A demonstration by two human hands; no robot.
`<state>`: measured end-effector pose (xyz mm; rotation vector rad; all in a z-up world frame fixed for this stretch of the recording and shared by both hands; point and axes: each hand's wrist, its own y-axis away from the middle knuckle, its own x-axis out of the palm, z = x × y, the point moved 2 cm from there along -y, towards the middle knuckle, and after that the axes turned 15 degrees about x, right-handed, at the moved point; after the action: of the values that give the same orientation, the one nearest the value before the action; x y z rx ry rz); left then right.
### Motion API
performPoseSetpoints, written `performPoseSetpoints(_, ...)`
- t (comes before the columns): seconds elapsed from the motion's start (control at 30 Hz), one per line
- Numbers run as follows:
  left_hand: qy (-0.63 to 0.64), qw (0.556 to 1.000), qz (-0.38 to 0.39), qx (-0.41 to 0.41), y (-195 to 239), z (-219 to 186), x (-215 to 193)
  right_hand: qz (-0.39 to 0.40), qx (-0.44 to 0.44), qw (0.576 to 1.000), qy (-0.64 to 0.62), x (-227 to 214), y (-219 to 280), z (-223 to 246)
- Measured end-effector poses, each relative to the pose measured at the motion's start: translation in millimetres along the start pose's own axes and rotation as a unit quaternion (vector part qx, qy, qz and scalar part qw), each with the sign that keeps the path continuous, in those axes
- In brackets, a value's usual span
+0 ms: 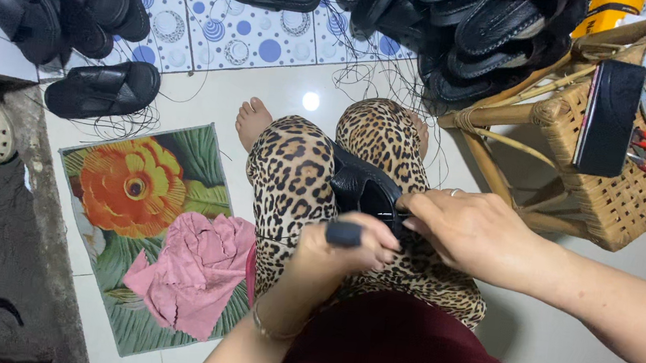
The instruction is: The person sits on the floor and sews a black sandal using a needle and thread. They repeatedly push the needle through the sandal's sole and pull the thread to secure it. The task involves handling the sandal, needle, and thread while surrounded by other footwear.
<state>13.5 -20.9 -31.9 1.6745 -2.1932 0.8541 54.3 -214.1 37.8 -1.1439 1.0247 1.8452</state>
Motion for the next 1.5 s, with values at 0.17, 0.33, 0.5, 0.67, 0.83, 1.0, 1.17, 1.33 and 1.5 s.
performPoseSetpoints(0.17, -0.234, 0.967, -0.052, -0.084, 39, 52, -35, -0.01, -0.008, 0.999, -0.047, 2, 2, -3)
performPoseSetpoints(0.33, -0.359, 0.925, 0.051, -0.112, -7, 13, 0, -0.019, -0.051, 0.998, -0.029, -1, 13, -9)
performPoseSetpoints(0.5, -0.301, 0.924, 0.116, -0.206, -21, -4, -2, 0.141, -0.015, 0.985, 0.098, 5, 31, -31)
performPoseSetpoints(0.67, -0.328, 0.918, 0.052, -0.214, -33, -2, -5, 0.148, 0.099, 0.957, 0.228, -40, 64, -72)
performPoseSetpoints(0.83, -0.36, 0.925, 0.017, -0.118, -27, -4, -13, 0.15, 0.172, 0.972, -0.054, -20, 46, -79)
performPoseSetpoints(1.0, -0.384, 0.911, 0.149, 0.007, -19, 6, 0, 0.098, 0.215, 0.835, -0.497, 41, 25, -45)
performPoseSetpoints(1.17, -0.39, 0.92, -0.029, 0.008, -20, 5, -10, 0.039, 0.152, 0.592, -0.79, 69, 41, -47)
performPoseSetpoints(1.33, -0.322, 0.943, -0.085, 0.018, -12, 14, -18, -0.015, 0.143, 0.77, -0.622, 40, 43, -46)
performPoseSetpoints(1.5, -0.29, 0.953, -0.087, -0.002, -7, 9, -25, -0.009, 0.13, 0.833, -0.538, 41, 42, -22)
